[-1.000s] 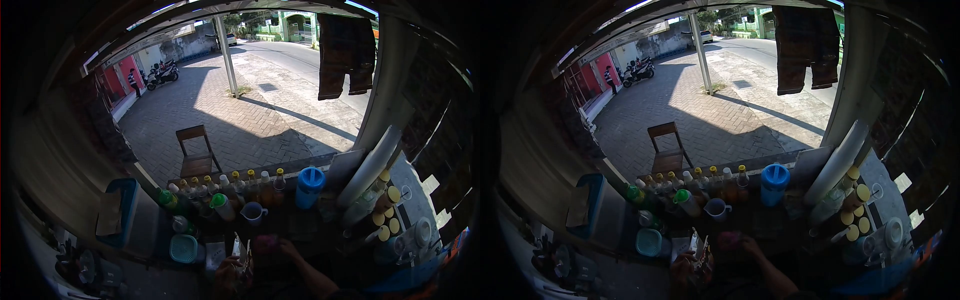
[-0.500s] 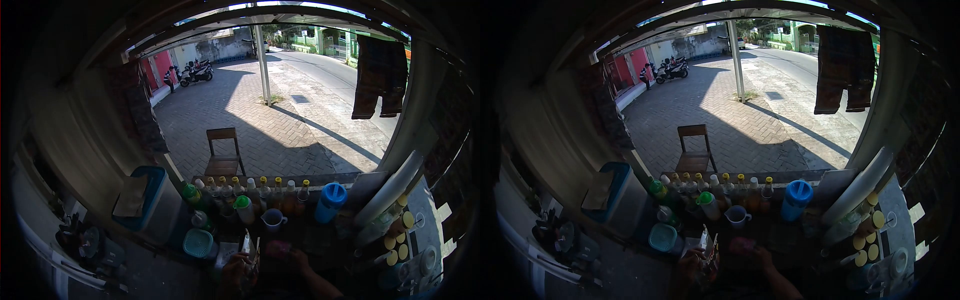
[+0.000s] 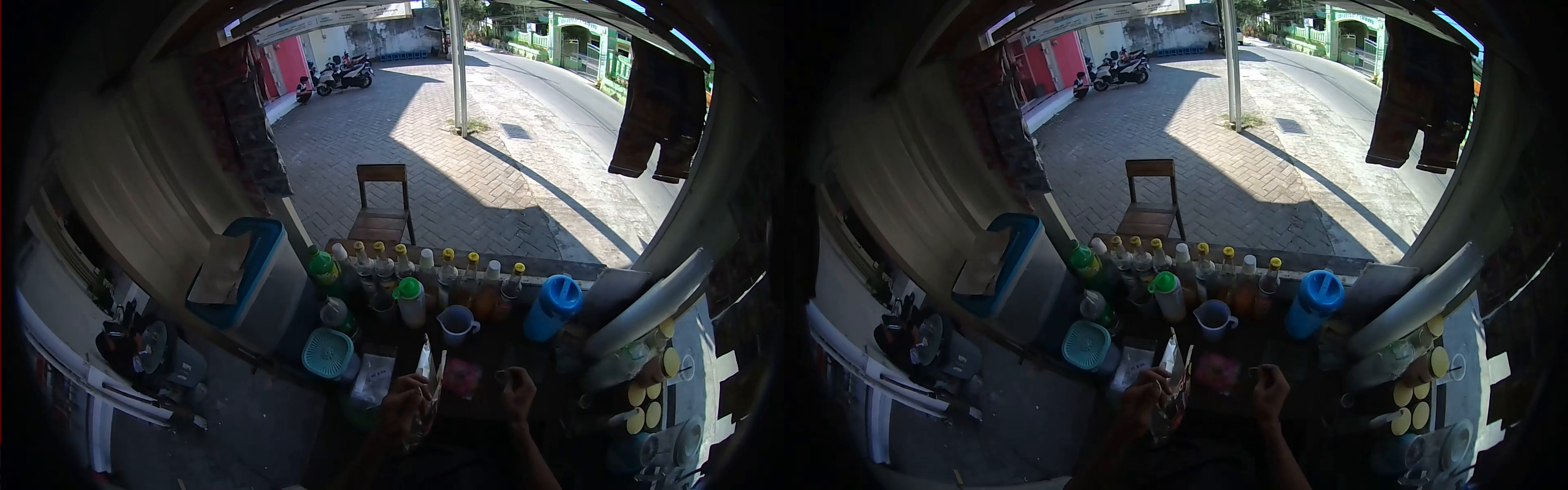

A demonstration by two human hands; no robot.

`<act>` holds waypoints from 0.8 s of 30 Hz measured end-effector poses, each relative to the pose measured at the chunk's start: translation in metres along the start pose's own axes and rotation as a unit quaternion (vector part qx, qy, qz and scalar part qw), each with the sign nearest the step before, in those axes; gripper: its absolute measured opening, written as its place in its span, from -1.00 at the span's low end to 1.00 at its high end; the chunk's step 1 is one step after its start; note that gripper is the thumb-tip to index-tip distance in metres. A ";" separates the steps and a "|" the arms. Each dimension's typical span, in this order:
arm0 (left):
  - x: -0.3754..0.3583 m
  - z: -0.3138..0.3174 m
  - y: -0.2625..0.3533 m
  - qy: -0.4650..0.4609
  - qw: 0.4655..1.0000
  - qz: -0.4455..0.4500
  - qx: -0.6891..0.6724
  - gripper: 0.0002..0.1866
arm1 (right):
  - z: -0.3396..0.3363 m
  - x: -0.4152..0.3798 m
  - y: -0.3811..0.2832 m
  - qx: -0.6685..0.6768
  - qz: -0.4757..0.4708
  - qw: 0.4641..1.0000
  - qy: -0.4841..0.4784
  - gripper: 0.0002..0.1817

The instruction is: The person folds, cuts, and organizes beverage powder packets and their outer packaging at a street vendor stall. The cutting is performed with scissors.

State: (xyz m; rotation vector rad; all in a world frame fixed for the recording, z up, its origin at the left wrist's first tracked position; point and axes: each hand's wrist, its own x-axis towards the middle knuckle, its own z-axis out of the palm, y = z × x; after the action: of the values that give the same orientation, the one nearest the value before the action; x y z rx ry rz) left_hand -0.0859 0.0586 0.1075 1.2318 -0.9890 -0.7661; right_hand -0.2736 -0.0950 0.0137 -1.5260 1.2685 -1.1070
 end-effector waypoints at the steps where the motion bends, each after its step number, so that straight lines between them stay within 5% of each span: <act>1: 0.000 0.003 0.002 -0.011 0.999 0.018 0.026 -0.65 | -0.005 -0.002 -0.037 0.035 -0.008 0.999 -0.034 -0.94; 5: 0.012 0.015 0.019 -0.027 0.993 0.070 0.093 -0.83 | -0.025 -0.029 -0.161 0.192 0.030 0.969 -0.150 -0.92; 14: 0.018 0.035 0.029 -0.092 0.950 0.167 0.248 -0.95 | -0.026 -0.031 -0.190 0.151 0.020 0.937 -0.314 -0.88; 24: 0.019 0.039 0.033 -0.094 0.947 0.169 0.255 -0.94 | -0.032 -0.022 -0.199 0.039 -0.118 0.962 -0.242 -0.87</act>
State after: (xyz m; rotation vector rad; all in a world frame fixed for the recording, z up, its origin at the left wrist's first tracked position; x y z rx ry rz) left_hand -0.1159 0.0325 0.1447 1.3869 -1.5764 -0.3654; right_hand -0.2578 -0.0492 0.2106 -1.7817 0.7177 -0.8400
